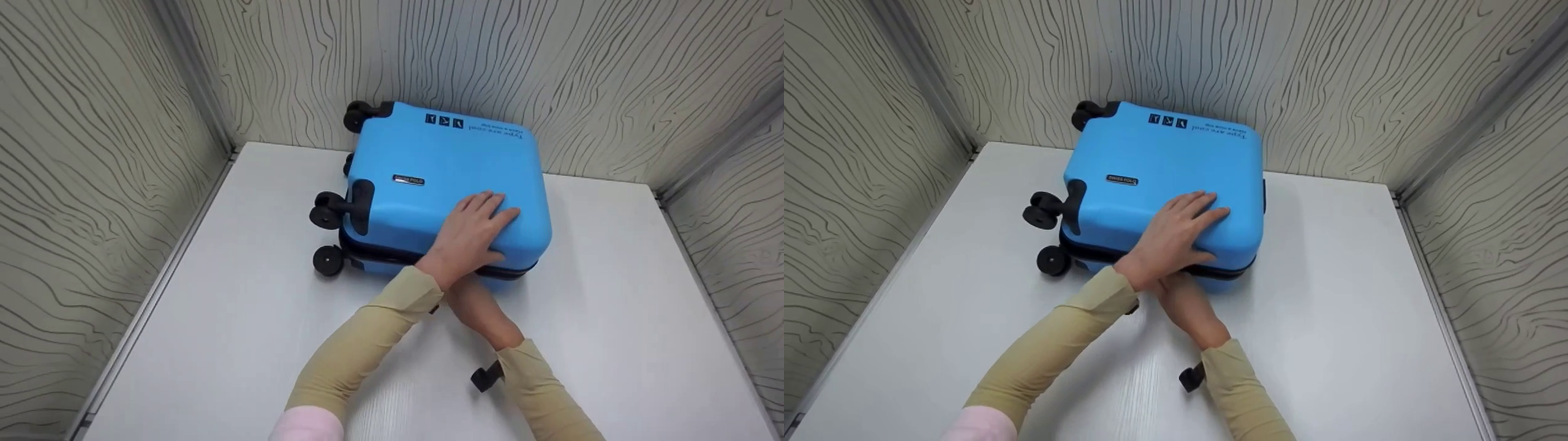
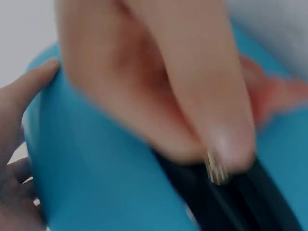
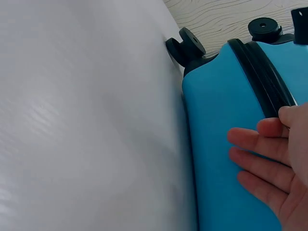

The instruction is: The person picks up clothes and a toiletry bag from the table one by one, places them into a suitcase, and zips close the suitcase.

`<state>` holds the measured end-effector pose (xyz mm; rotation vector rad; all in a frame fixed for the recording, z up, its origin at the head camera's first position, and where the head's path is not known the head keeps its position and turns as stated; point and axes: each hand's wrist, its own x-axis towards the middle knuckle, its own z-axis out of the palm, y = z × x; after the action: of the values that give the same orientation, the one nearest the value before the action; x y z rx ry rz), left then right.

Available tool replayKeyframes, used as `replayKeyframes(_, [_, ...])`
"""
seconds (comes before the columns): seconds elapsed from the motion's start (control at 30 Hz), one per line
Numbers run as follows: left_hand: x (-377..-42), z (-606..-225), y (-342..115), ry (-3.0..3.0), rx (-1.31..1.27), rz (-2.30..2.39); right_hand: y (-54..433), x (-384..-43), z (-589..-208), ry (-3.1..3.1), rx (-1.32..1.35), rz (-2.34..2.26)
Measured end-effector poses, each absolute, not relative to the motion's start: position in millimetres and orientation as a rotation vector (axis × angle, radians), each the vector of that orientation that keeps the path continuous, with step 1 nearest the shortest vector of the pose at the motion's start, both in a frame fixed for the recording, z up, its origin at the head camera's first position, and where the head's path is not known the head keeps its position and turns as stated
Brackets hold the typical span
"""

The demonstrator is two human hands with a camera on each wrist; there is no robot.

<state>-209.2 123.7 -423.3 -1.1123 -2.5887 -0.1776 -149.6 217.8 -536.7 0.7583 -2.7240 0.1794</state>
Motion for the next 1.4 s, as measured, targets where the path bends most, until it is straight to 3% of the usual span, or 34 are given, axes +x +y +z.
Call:
replayKeyframes(0.1, [-215.6,-417.6,102.9,-2.636,-1.072,-0.181,217.9,-154.7,-536.4,-2.705,0.698,0.87])
replayKeyframes(0.17, [-220.2,-415.4,87.5,-2.651,-1.034,-0.196,217.9,-156.8,-536.0,-2.683,0.689,1.065])
replayKeyframes(0.7, [-243.1,-403.8,-17.3,-2.896,-0.763,-0.261,220.4,-155.4,-532.7,-2.689,0.674,1.169])
replayKeyframes(1.03, [-234.2,-403.3,-18.3,-2.913,-0.724,-0.179,234.1,-153.7,-535.7,-2.668,0.635,1.228])
replayKeyframes(1.4, [-199.0,-411.5,5.0,-2.833,-0.657,0.109,255.9,-149.7,-543.9,-2.559,0.493,1.234])
